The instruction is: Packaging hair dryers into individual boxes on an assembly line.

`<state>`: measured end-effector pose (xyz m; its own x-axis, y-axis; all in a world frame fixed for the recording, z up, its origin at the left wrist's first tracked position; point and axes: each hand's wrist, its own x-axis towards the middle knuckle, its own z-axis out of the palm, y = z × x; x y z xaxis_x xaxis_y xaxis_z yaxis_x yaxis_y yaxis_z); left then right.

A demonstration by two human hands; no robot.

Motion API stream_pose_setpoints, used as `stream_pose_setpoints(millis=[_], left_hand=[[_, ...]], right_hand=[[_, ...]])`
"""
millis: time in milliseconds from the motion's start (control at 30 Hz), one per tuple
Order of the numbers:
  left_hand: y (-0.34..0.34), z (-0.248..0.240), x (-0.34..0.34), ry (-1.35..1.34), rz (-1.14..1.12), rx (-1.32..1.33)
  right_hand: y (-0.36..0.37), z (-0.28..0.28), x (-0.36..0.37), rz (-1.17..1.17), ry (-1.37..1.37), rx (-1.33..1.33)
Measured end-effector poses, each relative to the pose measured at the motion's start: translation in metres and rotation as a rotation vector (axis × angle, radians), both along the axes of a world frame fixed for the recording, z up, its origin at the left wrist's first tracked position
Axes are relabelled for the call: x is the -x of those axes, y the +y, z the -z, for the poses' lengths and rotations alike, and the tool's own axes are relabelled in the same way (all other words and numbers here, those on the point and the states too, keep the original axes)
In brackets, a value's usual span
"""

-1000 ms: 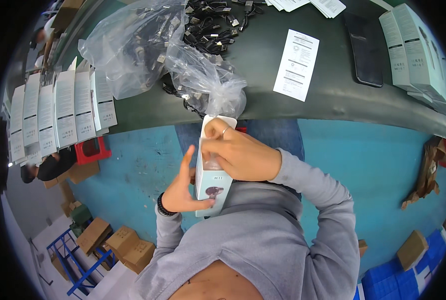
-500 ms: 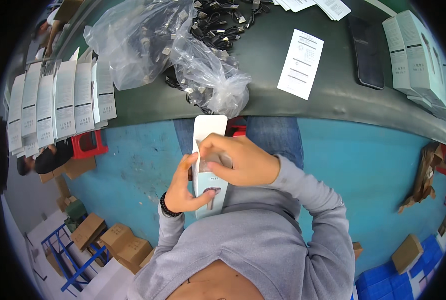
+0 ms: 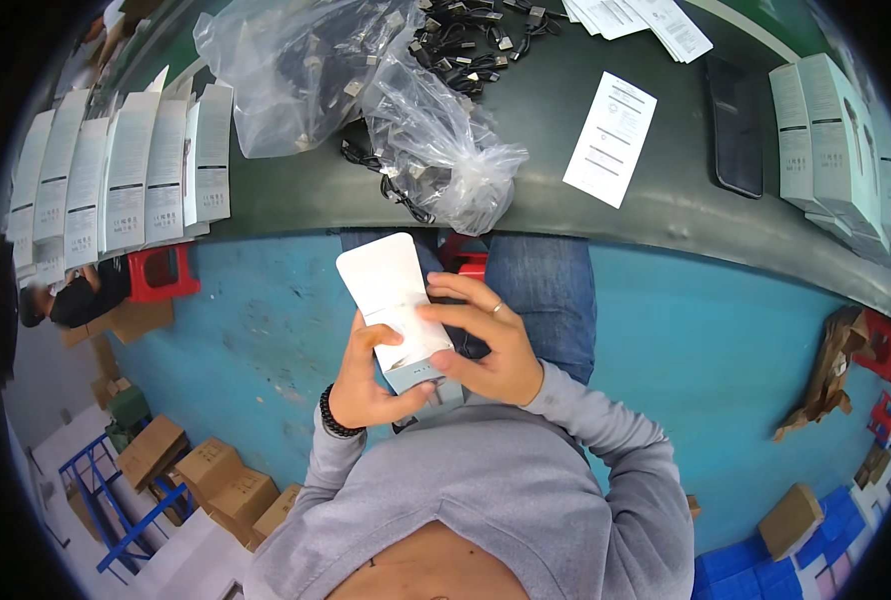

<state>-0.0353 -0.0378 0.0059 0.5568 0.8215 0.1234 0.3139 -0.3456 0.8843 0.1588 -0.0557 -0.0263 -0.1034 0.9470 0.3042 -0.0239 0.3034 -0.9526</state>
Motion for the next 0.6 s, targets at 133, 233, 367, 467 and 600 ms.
stream_pose_setpoints(millis=[133,233,367,467,600], left_hand=[[-0.002,0.001,-0.003,0.038,-0.013,-0.078],[-0.006,0.02,-0.005,-0.149,-0.129,-0.137],[-0.003,0.038,-0.017,-0.538,-0.2,-0.259],[0.003,0.031,-0.009,-0.292,-0.145,-0.193],[0.011,0.014,-0.014,-0.324,-0.105,-0.162]], right_hand=[[-0.004,0.001,0.001,-0.137,0.038,0.088],[0.002,0.0,0.0,-0.202,0.012,0.095],[0.004,0.004,0.002,-0.145,-0.072,0.085],[-0.002,0.012,0.005,-0.059,-0.067,0.192],[-0.003,0.014,0.017,0.08,0.264,0.206]])
